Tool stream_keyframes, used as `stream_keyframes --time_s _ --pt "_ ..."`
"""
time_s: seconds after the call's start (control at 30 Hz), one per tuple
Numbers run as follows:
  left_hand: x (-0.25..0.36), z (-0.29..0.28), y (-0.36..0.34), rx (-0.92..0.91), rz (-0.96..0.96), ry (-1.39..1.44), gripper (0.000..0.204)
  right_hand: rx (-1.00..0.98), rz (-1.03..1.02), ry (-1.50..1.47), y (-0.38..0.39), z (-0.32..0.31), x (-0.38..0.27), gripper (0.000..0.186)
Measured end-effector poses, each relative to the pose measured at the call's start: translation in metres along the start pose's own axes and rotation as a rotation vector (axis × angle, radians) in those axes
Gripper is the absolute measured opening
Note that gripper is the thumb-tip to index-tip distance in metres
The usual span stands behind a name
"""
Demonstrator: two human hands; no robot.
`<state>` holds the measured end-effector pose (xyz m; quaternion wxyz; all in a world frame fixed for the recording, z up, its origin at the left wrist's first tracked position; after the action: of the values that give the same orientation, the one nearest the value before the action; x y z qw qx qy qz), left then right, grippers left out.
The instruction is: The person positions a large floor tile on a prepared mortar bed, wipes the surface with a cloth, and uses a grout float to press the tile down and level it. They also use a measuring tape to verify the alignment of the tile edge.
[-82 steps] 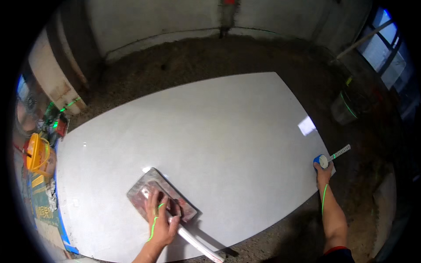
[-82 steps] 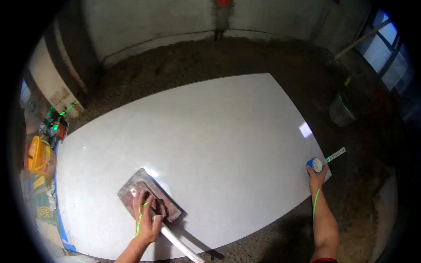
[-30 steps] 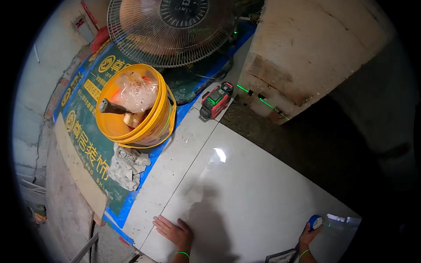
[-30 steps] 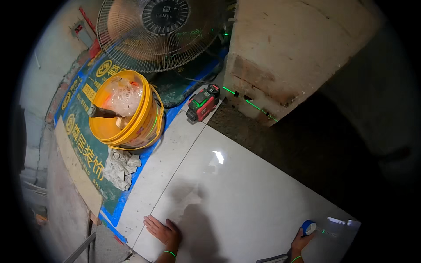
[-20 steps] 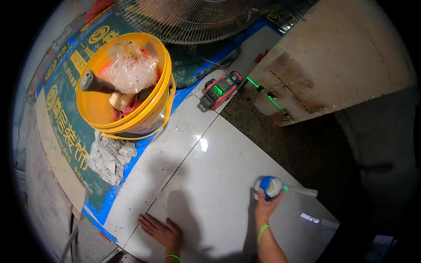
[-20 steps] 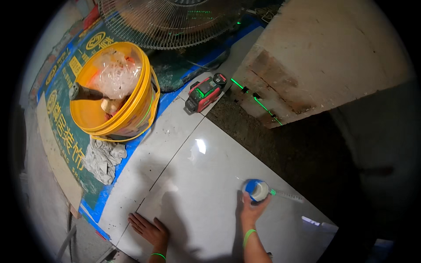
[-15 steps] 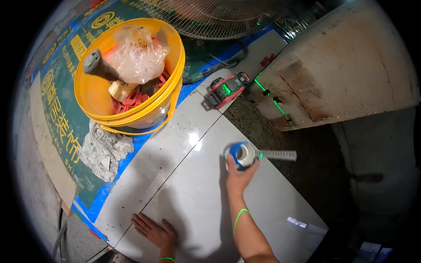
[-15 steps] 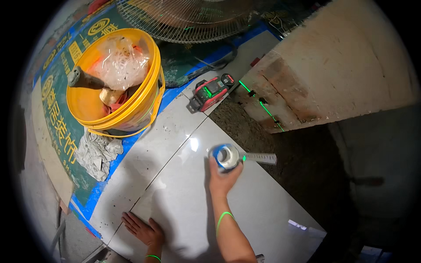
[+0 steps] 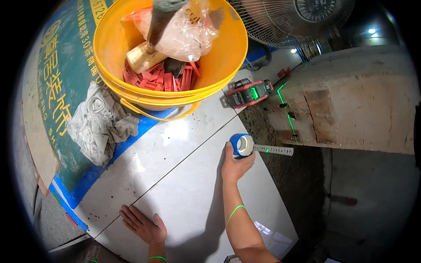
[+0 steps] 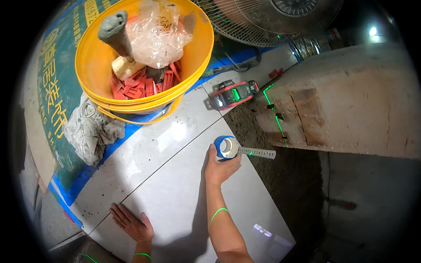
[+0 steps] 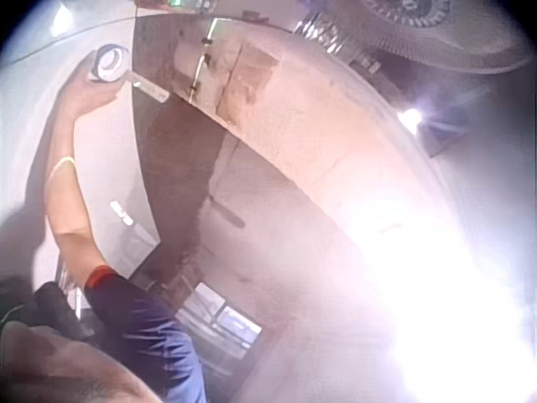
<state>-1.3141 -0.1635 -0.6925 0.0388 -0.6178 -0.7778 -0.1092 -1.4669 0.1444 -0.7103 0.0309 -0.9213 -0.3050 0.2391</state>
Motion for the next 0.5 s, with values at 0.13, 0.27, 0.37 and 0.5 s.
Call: stream_keyframes --time_s 0.13,0.27,0.37,0.5 --pt "0.002 -0.003 -0.001 0.016 0.007 0.021 0.079 0.003 -0.004 -0.008 -0.002 0.000 -0.002 0.094" --pt "0.002 -0.006 -0.001 -0.001 -0.005 0.004 0.079 -0.014 0.002 0.005 0.000 -0.002 0.002 0.096" --pt "0.000 -0.006 0.001 -0.021 0.002 0.007 0.080 -0.017 -0.015 -0.036 0.003 -0.002 0.009 0.096" --pt "-0.002 -0.002 0.003 -0.119 -0.029 0.020 0.088 -0.078 -0.054 -0.172 -0.001 -0.003 0.012 0.105"
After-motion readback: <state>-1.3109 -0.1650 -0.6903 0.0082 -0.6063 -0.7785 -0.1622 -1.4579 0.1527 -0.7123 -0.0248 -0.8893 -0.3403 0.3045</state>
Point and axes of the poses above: each hand's wrist, its own y-axis away from the middle knuckle, its own z-axis out of the palm, x = y × z, the point moved 2 cm from there along -y, towards the middle knuckle, and after that the axes turned 6 degrees about y, right-handed, at the moved point
